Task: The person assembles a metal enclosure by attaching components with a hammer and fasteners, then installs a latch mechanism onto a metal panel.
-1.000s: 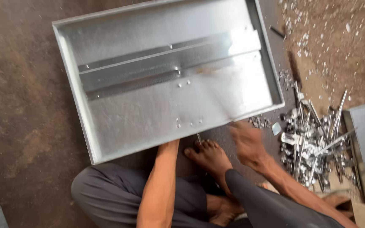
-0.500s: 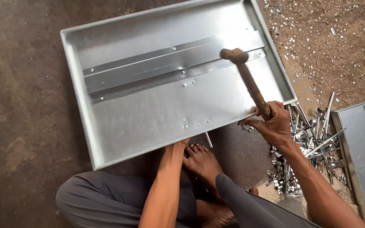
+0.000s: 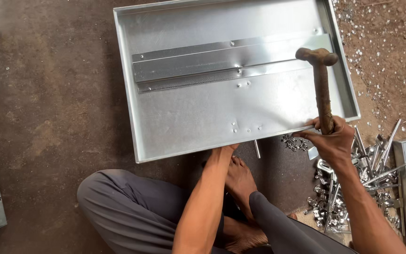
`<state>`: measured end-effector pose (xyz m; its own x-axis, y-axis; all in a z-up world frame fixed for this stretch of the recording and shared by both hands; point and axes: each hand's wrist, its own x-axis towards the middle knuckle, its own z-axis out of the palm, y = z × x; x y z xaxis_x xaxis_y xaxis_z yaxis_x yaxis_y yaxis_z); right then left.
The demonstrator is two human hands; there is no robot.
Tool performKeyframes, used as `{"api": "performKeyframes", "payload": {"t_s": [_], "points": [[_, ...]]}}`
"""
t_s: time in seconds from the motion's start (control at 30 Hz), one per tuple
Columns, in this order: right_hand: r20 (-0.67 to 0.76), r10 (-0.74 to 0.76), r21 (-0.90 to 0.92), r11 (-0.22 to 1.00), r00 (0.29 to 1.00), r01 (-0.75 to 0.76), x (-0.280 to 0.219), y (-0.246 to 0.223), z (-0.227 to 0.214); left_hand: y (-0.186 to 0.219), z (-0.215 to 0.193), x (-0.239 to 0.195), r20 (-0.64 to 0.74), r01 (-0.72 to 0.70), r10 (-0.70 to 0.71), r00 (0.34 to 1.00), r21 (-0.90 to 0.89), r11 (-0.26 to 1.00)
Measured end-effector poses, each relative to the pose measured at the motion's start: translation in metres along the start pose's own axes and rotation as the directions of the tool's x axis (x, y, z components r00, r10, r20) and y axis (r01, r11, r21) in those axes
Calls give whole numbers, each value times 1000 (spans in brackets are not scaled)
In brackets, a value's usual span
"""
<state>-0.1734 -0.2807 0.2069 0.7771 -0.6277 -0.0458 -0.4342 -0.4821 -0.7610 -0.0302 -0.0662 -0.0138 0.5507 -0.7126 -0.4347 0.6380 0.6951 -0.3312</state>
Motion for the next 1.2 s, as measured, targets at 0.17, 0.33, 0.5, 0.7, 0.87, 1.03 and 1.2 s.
{"api": "performKeyframes", "payload": {"t_s": [0.17,0.33,0.5,0.7,0.87,1.03,1.2], "points": [[-36,-46,-136,990,998,41,-7,7,8,-18,1,-2,67,62,-60,996,-27,998],[-50,27,-93,995,998,-32,-10,13,16,-45,56,-70,-432,90,82,898,363,928],[-17,-46,-346,937,999,38,-19,5,12,-43,150,-150,305,-253,-114,945,469,-846],[44,144,-114,984,989,-138,-38,-55,31,-18,261,-80,-155,-230,-185,970,-366,-902],[229,340,24,935,912,-354,-52,-76,58,-15,263,-77,-186,-268,-216,958,-327,-906],[140,157,15,987,978,-161,-54,-70,62,-14,251,-71,-160,-268,-226,961,-342,-900],[145,237,1,971,960,-240,-49,-73,61,-12,253,-73,-114,-267,-242,964,-338,-903]]}}
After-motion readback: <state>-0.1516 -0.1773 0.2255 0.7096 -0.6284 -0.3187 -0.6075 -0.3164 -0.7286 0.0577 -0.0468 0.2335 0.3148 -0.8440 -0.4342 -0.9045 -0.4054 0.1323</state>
